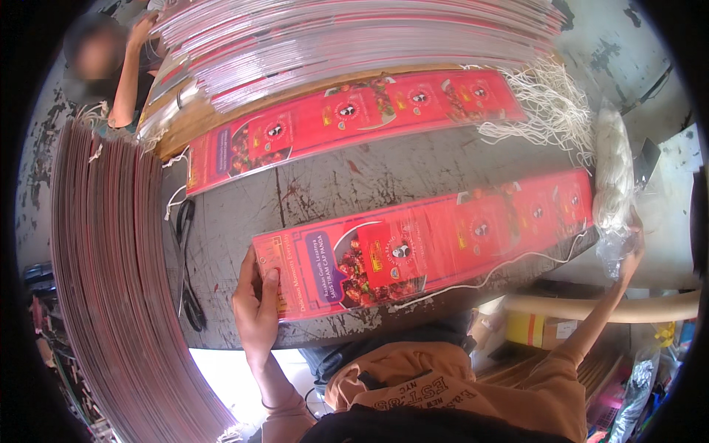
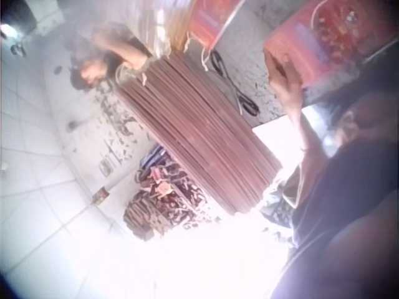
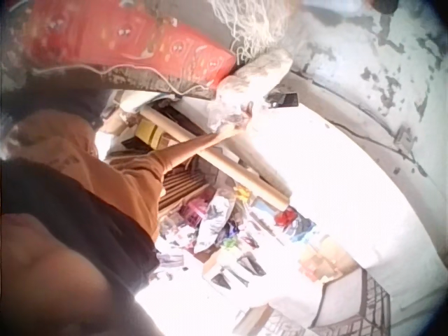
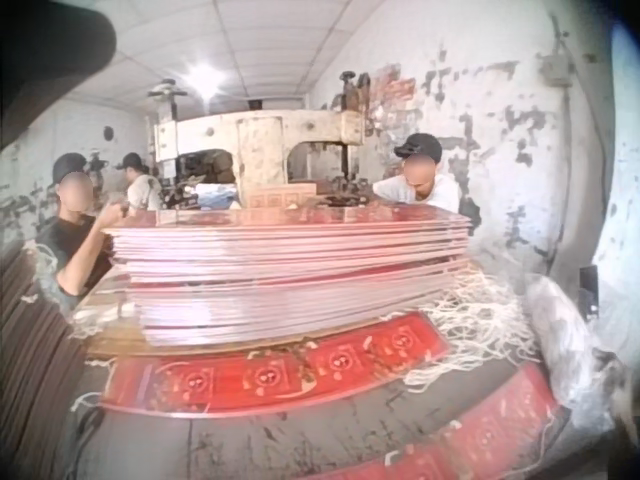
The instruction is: The person uses scissors to trim the edges of red rectangular paper sheets and then threads a white string through pre-punched holes to secure them. The person handles the sheets one at a time, repeating the cutting and threading process for multiple items.
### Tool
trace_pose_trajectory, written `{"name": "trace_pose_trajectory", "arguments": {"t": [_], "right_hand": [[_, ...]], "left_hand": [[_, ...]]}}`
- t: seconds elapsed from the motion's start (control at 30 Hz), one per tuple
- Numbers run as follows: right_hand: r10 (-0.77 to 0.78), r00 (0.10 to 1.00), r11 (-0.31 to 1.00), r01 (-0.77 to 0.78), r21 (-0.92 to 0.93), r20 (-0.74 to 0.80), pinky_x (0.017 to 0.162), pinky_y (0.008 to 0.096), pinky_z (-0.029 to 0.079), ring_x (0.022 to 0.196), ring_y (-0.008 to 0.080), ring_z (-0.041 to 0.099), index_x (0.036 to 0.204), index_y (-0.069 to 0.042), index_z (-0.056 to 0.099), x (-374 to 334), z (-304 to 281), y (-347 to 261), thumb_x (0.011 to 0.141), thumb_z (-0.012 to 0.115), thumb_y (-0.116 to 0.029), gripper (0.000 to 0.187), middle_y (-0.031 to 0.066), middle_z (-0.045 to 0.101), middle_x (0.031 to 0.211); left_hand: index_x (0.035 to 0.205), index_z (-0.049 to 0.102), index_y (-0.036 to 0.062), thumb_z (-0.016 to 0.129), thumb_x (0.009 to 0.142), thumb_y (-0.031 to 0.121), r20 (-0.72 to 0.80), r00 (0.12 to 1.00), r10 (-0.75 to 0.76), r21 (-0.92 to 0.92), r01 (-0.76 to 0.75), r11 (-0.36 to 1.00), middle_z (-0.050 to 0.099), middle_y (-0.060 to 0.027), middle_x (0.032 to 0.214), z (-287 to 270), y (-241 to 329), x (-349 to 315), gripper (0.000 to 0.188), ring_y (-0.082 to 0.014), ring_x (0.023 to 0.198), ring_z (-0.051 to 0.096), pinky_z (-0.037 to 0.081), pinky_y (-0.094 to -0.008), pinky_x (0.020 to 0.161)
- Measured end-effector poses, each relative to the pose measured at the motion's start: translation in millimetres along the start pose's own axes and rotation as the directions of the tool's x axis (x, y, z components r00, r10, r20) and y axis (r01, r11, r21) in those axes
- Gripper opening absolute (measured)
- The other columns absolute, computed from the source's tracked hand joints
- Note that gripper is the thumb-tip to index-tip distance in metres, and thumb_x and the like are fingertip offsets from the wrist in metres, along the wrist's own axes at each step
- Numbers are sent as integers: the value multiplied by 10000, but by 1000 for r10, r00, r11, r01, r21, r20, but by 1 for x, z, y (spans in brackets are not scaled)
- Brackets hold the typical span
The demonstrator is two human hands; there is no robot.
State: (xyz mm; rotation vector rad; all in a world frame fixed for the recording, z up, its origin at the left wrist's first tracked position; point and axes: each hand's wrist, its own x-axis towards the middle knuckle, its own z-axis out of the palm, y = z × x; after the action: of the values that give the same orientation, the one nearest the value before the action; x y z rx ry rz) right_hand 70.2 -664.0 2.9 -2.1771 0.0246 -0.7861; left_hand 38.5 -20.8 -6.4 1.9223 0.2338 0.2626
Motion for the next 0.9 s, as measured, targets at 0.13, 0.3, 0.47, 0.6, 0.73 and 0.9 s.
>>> {"name": "trace_pose_trajectory", "arguments": {"t": [0.13, 0.3, 0.47, 0.6, 0.73, 0.9], "right_hand": [[123, 992, 990, -125, 71, 25, 1007, 372, 253, 1191, 253, 377, 942, -1, 554, 8, 2, -8, 826, 460, -223, 268, 155, 471, 1239], [190, 975, 982, -187, -37, 115, 1031, 369, 217, 1211, 262, 365, 1160, 35, 505, 27, -26, 26, 829, 438, -320, 490, 151, 469, 1240], [-90, 986, 968, 52, -247, -143, 1024, 401, 216, 1230, 286, 322, 1089, -5, 498, 12, -1, -58, 790, 369, -484, 580, 164, 425, 1283], [-58, 984, 974, 19, -226, -167, 942, 420, 309, 1144, 254, 402, 1162, 5, 469, -43, 84, -138, 714, 520, -307, 549, 183, 466, 1231], [-340, 820, 785, 517, -341, 461, 1014, 577, 147, 1098, 400, 446, 953, -42, 560, -84, 157, -186, 585, 576, -96, 372, 198, 458, 1180], [-421, 777, 858, 509, -74, 468, 995, 588, 184, 924, 311, 505, 864, -59, 543, -98, 185, -206, 540, 638, -144, 349, 138, 488, 1037]], "left_hand": [[1144, 498, -47, 535, 839, 72, -88, 995, 47, 393, -9, 920, 540, -129, 947, 0, 18, -11, 330, -152, 818, 549, 475, -255, 675], [1099, 553, 13, 582, 774, 20, -245, 932, 266, 537, -98, 838, 519, -118, 956, -13, 6, -19, 326, -196, 816, 561, 500, -305, 660], [1085, 573, 30, 550, 813, 62, -208, 954, 217, 539, -73, 839, 559, -123, 989, -20, 10, -29, 275, -203, 855, 579, 486, -304, 717], [1065, 581, 28, 518, 851, 118, -218, 964, 154, 467, -36, 883, 572, -112, 969, -20, 10, -39, 241, -190, 842, 584, 486, -319, 727], [1044, 594, 38, 522, 854, 139, -287, 937, 199, 528, -19, 849, 571, -114, 960, -27, 8, -45, 227, -190, 823, 587, 492, -320, 703], [1046, 591, 55, 532, 854, 161, -476, 790, 386, 742, 125, 659, 557, -115, 974, -94, -16, -36, 227, -225, 851, 590, 506, -339, 678]]}}
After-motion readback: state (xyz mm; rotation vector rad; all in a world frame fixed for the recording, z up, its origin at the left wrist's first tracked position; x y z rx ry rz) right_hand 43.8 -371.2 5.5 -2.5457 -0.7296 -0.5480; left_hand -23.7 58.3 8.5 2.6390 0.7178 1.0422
